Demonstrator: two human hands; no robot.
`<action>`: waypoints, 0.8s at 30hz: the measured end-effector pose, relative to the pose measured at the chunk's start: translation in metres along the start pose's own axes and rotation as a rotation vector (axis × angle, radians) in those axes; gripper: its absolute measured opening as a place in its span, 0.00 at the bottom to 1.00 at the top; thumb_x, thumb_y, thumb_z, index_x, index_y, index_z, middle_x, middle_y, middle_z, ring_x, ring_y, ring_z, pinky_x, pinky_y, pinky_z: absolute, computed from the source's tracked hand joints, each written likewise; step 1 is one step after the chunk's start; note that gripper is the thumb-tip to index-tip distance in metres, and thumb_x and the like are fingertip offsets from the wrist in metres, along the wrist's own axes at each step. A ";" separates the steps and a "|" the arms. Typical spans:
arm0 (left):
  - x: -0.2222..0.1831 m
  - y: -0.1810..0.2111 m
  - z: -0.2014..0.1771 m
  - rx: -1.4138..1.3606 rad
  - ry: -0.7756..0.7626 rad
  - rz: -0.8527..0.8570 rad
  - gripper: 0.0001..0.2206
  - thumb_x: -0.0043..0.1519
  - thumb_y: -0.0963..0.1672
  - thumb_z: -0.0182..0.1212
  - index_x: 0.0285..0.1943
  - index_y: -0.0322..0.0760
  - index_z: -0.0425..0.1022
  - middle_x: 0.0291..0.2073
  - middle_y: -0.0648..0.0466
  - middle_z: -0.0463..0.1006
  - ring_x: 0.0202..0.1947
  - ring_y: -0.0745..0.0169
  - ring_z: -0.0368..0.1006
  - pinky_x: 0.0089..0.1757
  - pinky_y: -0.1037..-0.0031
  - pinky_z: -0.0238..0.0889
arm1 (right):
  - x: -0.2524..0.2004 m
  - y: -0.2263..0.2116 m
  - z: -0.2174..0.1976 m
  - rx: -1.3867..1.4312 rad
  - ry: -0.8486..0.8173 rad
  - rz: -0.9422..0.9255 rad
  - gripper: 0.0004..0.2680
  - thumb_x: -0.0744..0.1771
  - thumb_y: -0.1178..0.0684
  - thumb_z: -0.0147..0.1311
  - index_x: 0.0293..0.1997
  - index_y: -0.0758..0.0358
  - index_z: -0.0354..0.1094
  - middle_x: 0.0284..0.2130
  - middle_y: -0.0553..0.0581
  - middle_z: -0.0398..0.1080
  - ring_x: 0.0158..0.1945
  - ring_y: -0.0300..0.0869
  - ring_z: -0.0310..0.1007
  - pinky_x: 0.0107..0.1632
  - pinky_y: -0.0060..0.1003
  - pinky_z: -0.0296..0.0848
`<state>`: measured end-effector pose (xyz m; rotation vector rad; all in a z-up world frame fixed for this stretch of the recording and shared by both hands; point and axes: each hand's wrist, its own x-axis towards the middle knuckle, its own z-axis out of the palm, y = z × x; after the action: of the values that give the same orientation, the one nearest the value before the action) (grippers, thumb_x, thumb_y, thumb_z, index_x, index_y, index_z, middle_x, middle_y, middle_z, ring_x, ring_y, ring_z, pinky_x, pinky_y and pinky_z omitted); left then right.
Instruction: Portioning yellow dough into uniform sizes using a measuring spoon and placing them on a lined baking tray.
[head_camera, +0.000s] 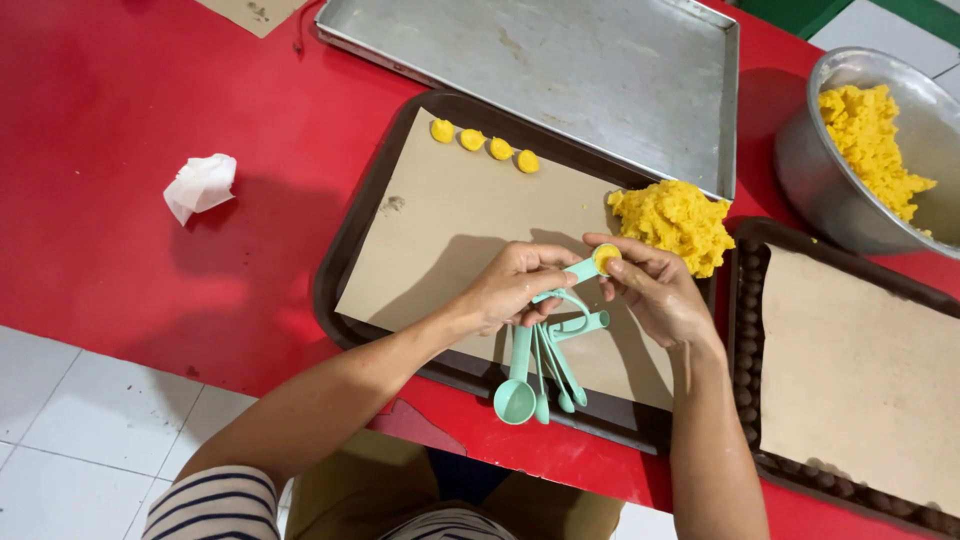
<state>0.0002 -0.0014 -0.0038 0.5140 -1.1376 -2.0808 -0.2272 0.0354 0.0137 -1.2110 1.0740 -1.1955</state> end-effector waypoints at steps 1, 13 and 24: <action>-0.001 0.002 0.000 0.001 0.001 0.002 0.12 0.62 0.39 0.57 0.52 0.27 0.76 0.12 0.46 0.66 0.05 0.66 0.60 0.08 0.85 0.43 | -0.001 -0.003 0.002 0.000 -0.002 -0.001 0.14 0.68 0.63 0.53 0.61 0.80 0.67 0.44 0.67 0.73 0.41 0.40 0.72 0.37 0.29 0.76; 0.004 -0.010 -0.002 0.056 -0.009 0.019 0.12 0.62 0.40 0.57 0.53 0.28 0.77 0.12 0.45 0.67 0.05 0.65 0.61 0.08 0.82 0.45 | 0.001 -0.006 0.031 -0.123 0.152 -0.085 0.09 0.69 0.61 0.56 0.52 0.78 0.71 0.36 0.67 0.74 0.26 0.40 0.71 0.22 0.29 0.71; 0.004 -0.013 -0.002 0.082 0.006 0.019 0.12 0.62 0.40 0.58 0.53 0.28 0.77 0.11 0.45 0.67 0.04 0.64 0.61 0.09 0.81 0.45 | -0.001 -0.012 0.029 -0.018 0.084 -0.008 0.12 0.71 0.56 0.47 0.54 0.80 0.70 0.39 0.68 0.75 0.30 0.40 0.75 0.25 0.28 0.73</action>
<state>-0.0064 -0.0007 -0.0158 0.5462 -1.2240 -2.0215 -0.1996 0.0389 0.0276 -1.1888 1.1443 -1.2550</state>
